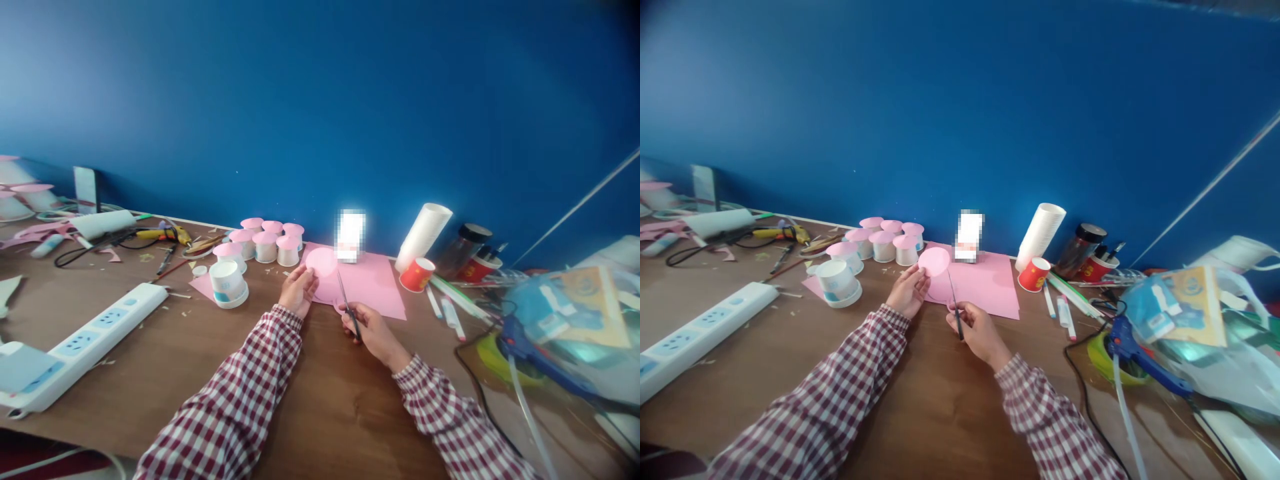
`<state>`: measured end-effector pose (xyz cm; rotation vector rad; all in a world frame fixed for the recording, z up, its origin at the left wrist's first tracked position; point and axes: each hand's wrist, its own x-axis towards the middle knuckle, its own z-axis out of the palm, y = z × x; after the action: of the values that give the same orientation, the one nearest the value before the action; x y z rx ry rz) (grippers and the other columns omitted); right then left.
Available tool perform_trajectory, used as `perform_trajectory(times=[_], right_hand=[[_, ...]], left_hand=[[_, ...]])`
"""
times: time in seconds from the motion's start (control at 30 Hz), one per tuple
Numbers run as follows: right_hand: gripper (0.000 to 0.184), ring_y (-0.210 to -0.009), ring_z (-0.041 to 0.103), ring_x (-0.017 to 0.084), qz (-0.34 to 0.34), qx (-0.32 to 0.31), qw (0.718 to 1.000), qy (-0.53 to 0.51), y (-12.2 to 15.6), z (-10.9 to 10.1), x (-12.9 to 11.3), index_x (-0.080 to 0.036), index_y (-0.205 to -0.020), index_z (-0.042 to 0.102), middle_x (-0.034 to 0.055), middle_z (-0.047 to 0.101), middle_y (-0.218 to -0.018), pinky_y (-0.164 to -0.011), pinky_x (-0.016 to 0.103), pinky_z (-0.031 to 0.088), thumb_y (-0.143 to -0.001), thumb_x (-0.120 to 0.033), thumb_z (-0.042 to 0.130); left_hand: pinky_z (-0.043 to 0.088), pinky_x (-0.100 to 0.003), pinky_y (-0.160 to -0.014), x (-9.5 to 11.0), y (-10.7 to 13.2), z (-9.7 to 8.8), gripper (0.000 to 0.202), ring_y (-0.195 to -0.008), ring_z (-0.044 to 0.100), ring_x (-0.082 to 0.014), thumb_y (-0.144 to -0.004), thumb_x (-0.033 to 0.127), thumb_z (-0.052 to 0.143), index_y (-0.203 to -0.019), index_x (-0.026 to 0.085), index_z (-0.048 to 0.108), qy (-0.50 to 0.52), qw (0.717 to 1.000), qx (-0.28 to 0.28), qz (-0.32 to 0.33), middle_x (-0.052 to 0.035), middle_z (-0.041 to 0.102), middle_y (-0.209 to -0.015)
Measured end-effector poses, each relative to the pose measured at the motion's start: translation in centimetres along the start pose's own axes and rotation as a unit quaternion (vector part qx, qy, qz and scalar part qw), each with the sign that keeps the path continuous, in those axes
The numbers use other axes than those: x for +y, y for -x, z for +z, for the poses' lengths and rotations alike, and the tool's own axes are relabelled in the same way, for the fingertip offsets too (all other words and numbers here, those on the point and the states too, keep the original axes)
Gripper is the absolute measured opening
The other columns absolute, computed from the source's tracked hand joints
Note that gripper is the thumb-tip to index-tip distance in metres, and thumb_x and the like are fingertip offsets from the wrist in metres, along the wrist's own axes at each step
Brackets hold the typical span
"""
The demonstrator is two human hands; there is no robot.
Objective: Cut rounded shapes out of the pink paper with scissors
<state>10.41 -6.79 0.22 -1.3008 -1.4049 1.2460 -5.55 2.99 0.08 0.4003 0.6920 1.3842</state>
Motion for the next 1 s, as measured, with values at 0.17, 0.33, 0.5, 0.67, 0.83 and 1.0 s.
perform_trajectory(times=[0.17, 0.33, 0.5, 0.67, 0.83, 1.0], right_hand=[[0.040, -0.061, 0.051, 0.012, -0.012, 0.004, 1.000, 0.025, 0.1, 0.1, -0.4, -0.015, -0.103, 0.060, -0.0004, 0.053, -0.069, -0.043, 0.019, 0.035, -0.074, -0.042, 0.064], [0.042, -0.060, 0.052, 0.012, -0.014, 0.008, 0.999, 0.028, 0.0, 0.0, -0.2, -0.014, -0.106, 0.060, -0.0007, 0.053, -0.067, -0.044, 0.020, 0.036, -0.076, -0.044, 0.062], [0.042, -0.059, 0.053, 0.013, -0.009, 0.020, 0.999, 0.036, -0.2, -0.1, 0.2, -0.014, -0.109, 0.058, 0.0003, 0.054, -0.069, -0.043, 0.020, 0.037, -0.078, -0.043, 0.060], [0.041, -0.061, 0.053, 0.013, -0.026, 0.023, 0.997, 0.064, -0.2, -0.2, 0.4, -0.013, -0.109, 0.059, 0.0012, 0.056, -0.071, -0.043, 0.019, 0.037, -0.078, -0.041, 0.061], [0.039, -0.061, 0.054, 0.013, -0.031, 0.021, 0.996, 0.083, -0.1, -0.1, 0.2, -0.013, -0.107, 0.060, 0.0013, 0.057, -0.070, -0.043, 0.019, 0.038, -0.078, -0.040, 0.061], [0.042, -0.060, 0.055, 0.013, -0.016, 0.028, 0.996, 0.080, -0.1, 0.0, 0.0, -0.013, -0.106, 0.061, 0.0006, 0.056, -0.066, -0.042, 0.019, 0.039, -0.077, -0.043, 0.061]], left_hand=[[0.051, -0.015, -0.058, -0.1, 0.7, 0.5, 0.014, -0.059, 0.061, -0.0056, -0.070, 0.009, 0.068, -0.079, 0.015, 0.060, 0.003, 0.999, -0.020, -0.040, 0.0003, 0.063, -0.070], [0.050, -0.017, -0.053, -0.8, 1.1, 0.6, 0.019, -0.052, 0.058, -0.0058, -0.065, 0.015, 0.073, -0.073, 0.015, 0.056, -0.057, 0.997, -0.019, -0.046, 0.0015, 0.060, -0.063], [0.045, -0.015, -0.047, -1.4, 0.9, 0.4, 0.025, -0.054, 0.057, -0.0066, -0.061, 0.024, 0.075, -0.078, 0.013, 0.059, -0.180, 0.984, -0.002, 0.000, -0.0002, 0.059, -0.065], [0.043, -0.016, -0.044, -1.5, 0.8, 0.3, 0.041, -0.055, 0.056, -0.0076, -0.060, 0.021, 0.073, -0.098, 0.012, 0.062, -0.243, 0.969, -0.015, 0.026, -0.0011, 0.060, -0.069], [0.044, -0.018, -0.044, -1.8, 0.6, 0.1, 0.034, -0.050, 0.055, -0.0077, -0.060, 0.022, 0.072, -0.090, 0.011, 0.061, -0.259, 0.965, -0.002, 0.048, -0.0004, 0.059, -0.064], [0.048, -0.020, -0.049, -2.0, 0.5, 0.1, 0.030, -0.050, 0.055, -0.0075, -0.058, 0.027, 0.075, -0.077, 0.012, 0.058, -0.222, 0.972, -0.007, 0.076, 0.0020, 0.056, -0.058]])
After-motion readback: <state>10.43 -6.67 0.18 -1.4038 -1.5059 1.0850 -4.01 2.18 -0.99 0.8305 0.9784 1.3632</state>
